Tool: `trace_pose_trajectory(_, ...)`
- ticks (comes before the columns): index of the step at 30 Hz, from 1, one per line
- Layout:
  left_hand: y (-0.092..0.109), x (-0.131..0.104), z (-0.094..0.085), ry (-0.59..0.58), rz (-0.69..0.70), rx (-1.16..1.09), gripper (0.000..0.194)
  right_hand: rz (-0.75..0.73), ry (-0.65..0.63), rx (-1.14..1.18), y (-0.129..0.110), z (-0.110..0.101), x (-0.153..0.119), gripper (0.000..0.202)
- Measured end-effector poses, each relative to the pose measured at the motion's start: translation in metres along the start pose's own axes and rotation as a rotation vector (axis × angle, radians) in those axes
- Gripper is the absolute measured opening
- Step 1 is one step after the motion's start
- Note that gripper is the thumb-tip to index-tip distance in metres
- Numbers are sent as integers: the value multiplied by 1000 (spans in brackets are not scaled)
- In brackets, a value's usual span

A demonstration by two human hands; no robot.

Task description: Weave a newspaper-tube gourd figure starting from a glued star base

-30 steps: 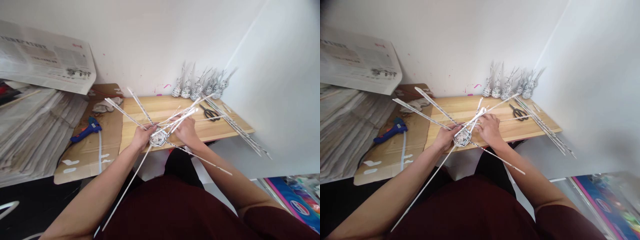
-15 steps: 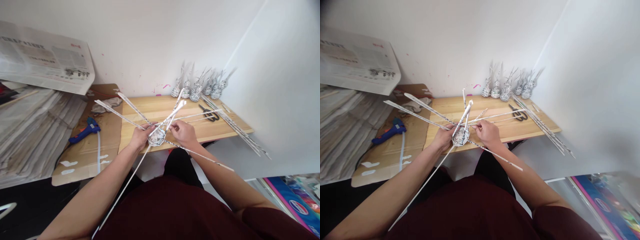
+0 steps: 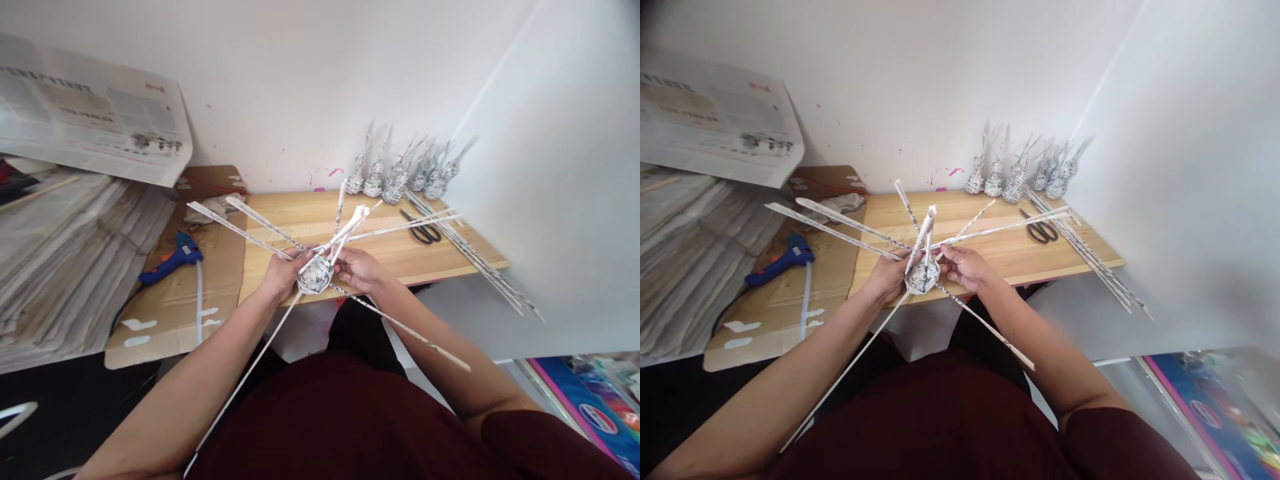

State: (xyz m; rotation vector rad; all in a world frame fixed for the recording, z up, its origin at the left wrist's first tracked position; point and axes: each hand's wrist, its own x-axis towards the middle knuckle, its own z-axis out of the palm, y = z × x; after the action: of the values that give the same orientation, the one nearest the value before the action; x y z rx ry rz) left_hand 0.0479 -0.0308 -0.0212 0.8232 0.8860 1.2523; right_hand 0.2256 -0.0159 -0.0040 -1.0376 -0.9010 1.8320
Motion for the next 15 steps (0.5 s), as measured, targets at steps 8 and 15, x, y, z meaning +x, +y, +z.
trace_pose_trajectory(8, -3, 3, -1, 32, 4, -25, 47, -96, 141, 248, -9, 0, 1, 7)
trace_pose_trajectory(15, 0, 0, 2, 43, -14, 1, 51, -365, 245, -501, -5, -4, -9, 17)
